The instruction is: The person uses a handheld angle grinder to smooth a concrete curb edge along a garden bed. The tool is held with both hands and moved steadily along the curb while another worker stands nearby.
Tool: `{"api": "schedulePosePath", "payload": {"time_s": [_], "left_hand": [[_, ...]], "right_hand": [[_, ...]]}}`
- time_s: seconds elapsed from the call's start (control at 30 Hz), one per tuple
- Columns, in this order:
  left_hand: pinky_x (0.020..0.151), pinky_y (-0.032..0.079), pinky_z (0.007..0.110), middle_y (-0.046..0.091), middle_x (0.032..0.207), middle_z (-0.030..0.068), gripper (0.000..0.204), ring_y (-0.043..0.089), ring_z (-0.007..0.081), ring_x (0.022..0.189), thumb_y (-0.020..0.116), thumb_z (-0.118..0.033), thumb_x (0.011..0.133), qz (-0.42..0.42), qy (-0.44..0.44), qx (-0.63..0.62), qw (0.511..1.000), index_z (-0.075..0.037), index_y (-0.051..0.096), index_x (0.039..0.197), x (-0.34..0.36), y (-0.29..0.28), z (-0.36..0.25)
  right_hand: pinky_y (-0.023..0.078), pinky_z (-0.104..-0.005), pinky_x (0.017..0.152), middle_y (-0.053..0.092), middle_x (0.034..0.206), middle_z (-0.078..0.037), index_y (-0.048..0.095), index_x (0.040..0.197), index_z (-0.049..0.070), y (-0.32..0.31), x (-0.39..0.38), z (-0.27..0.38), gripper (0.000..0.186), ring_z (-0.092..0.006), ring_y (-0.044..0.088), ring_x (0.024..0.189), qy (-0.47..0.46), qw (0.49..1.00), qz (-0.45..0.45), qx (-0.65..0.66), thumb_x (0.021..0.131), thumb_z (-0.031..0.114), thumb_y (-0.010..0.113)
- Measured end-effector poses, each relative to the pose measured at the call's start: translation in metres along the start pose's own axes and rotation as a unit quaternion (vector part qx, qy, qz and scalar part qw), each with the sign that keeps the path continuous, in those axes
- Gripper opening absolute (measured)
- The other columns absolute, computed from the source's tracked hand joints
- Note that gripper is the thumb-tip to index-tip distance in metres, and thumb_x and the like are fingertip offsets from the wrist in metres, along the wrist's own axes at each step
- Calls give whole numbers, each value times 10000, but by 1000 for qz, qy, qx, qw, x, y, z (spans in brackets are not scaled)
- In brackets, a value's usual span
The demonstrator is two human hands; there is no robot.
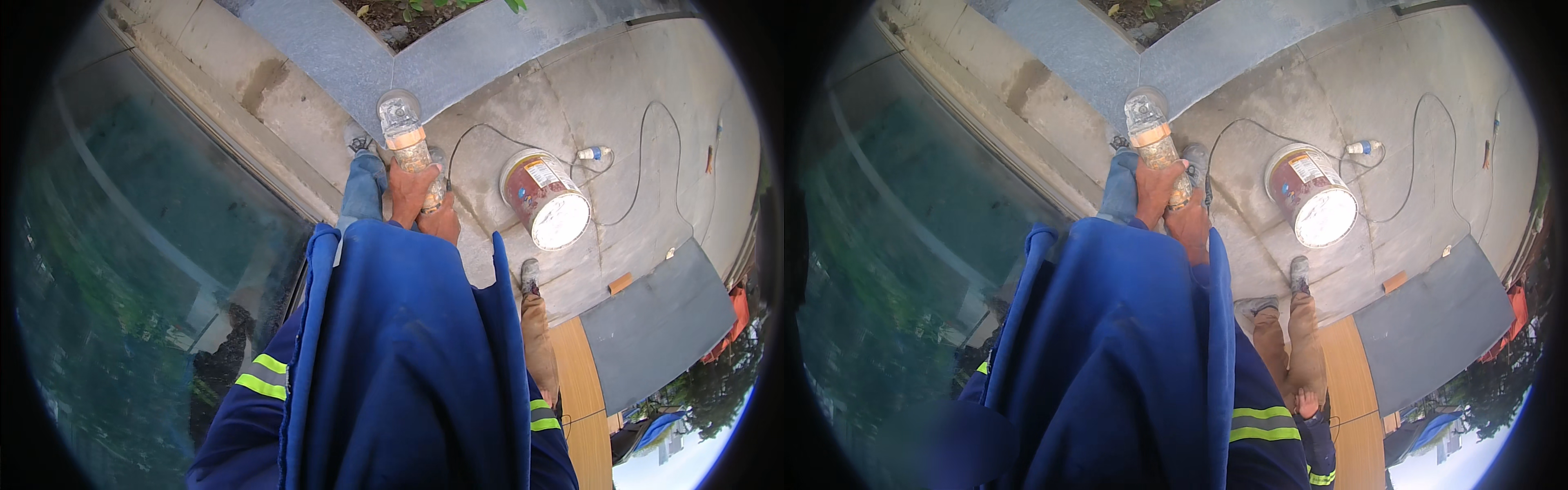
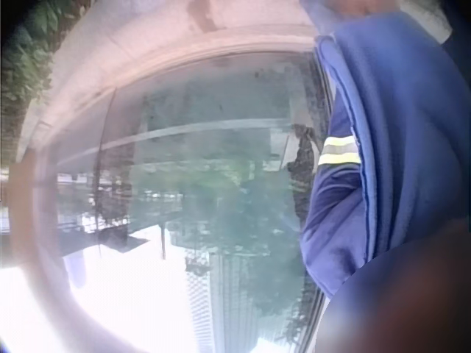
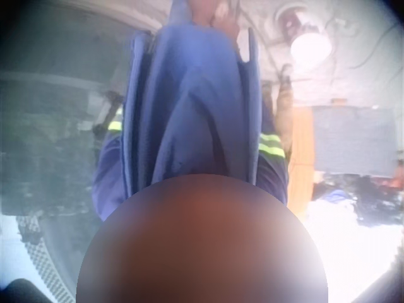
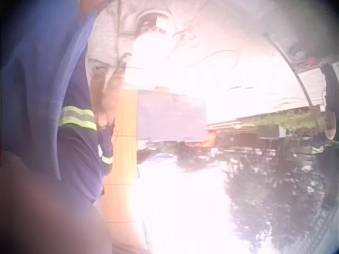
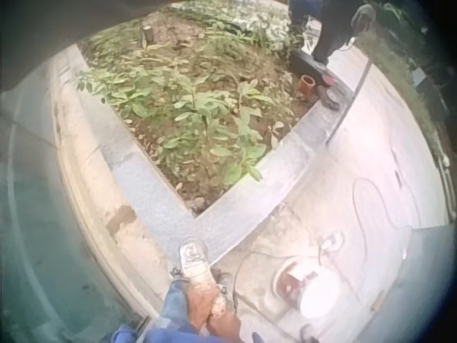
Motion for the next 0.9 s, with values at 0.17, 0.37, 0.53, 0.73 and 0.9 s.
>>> {"api": "schedulePosePath", "payload": {"time_s": [0.17,0.37,0.53,0.73,0.9], "left_hand": [[846,571,387,707,1065,131,585,698,232,933,888,-192,780,64,8,82,995,25,595,1237,-22,78,3],[841,572,399,696,1080,138,620,696,248,941,881,-223,791,30,23,51,998,21,570,1269,9,77,-17],[841,581,397,687,1085,115,577,697,226,949,860,-144,820,15,-11,-51,999,11,568,1293,-15,31,5],[865,574,400,714,1073,153,652,709,255,952,883,-197,770,9,11,14,1000,38,569,1290,-29,55,18],[890,578,436,733,1087,224,711,732,331,977,894,-280,728,8,21,2,1000,49,575,1270,7,67,-18]], "right_hand": [[560,-585,802,733,980,-371,540,1199,-61,-34,8,-41,586,-570,718,995,2,989,-104,102,882,346,820],[563,-589,809,732,978,-377,541,1178,-44,-52,35,0,610,-567,718,999,-39,994,-78,69,864,386,838],[565,-602,860,755,989,-335,534,1245,-1,-14,14,-20,692,-533,734,993,-49,998,-15,31,834,459,848],[570,-590,853,753,974,-330,532,1235,-13,-23,10,-48,686,-525,739,987,-38,997,-49,44,846,459,842],[574,-581,832,746,950,-344,539,1199,-29,-47,35,0,671,-539,738,956,-61,995,-70,35,842,448,848]]}}
Point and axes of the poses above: each hand's wrist, its own x-axis towards the middle knuckle, its own y-axis out of the palm, z = x × y, the point moved 2 cm from there along x, towards the middle knuckle
